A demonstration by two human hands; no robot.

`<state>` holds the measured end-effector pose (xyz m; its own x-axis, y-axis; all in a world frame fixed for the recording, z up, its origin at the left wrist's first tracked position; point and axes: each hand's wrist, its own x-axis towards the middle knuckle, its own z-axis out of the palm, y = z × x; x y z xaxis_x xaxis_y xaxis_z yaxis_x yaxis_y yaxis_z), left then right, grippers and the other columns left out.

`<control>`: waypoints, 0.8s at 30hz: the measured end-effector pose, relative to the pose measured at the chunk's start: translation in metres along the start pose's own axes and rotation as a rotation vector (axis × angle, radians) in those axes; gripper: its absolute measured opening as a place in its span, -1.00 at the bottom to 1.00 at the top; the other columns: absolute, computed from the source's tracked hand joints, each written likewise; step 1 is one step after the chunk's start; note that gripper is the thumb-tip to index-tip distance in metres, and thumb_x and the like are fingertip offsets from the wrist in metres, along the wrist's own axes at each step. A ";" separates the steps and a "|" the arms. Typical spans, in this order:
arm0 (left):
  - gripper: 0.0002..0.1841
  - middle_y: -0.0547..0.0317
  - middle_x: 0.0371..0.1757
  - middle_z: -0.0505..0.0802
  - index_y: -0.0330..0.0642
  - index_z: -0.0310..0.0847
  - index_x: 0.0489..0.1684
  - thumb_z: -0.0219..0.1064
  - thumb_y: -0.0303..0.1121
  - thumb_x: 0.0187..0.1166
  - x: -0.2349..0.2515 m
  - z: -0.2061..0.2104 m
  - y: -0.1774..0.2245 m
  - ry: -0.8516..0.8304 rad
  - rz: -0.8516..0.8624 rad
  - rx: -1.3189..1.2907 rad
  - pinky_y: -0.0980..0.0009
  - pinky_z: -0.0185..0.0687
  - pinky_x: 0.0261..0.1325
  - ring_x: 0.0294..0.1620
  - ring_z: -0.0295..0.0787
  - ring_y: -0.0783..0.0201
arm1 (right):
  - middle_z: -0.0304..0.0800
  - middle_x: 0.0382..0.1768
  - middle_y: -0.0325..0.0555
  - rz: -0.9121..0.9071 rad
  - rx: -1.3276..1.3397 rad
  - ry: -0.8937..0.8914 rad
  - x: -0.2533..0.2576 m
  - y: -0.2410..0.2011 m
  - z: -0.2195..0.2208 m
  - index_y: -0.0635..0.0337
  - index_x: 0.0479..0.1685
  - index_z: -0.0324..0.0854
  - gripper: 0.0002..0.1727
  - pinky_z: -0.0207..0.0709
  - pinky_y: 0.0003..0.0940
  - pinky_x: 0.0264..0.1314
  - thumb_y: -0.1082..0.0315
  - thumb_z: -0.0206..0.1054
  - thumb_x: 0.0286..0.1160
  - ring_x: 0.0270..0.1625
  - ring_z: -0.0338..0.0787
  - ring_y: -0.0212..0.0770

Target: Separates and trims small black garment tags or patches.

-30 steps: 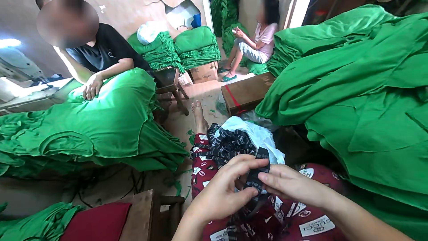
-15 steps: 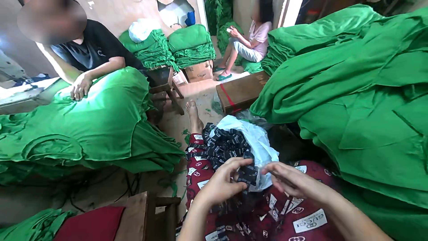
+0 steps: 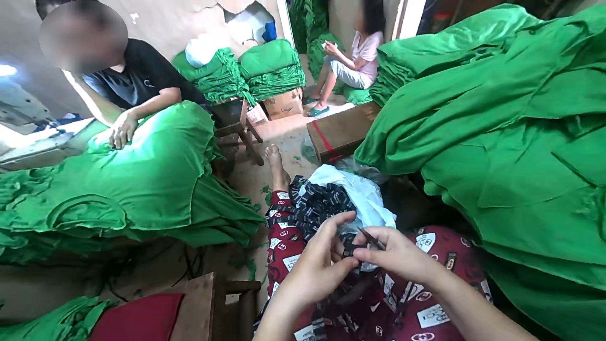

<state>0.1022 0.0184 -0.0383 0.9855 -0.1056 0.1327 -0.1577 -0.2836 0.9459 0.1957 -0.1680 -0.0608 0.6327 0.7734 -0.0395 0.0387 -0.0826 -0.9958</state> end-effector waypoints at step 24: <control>-0.48 0.14 0.30 0.74 -0.24 0.54 0.47 0.44 -0.51 0.46 -0.016 0.002 0.019 0.090 0.190 -0.050 0.65 0.65 -0.09 -0.09 0.69 0.57 | 0.69 -0.49 -0.61 -0.223 0.003 0.162 0.010 -0.052 -0.021 0.00 -0.33 0.74 -0.98 0.45 -0.80 -0.40 0.36 0.43 0.37 -0.47 0.58 -0.74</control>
<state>0.0834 0.0131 -0.0229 0.9402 -0.0662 0.3341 -0.3403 -0.2193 0.9144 0.2161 -0.1688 -0.0074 0.7243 0.6616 0.1940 0.1885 0.0806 -0.9788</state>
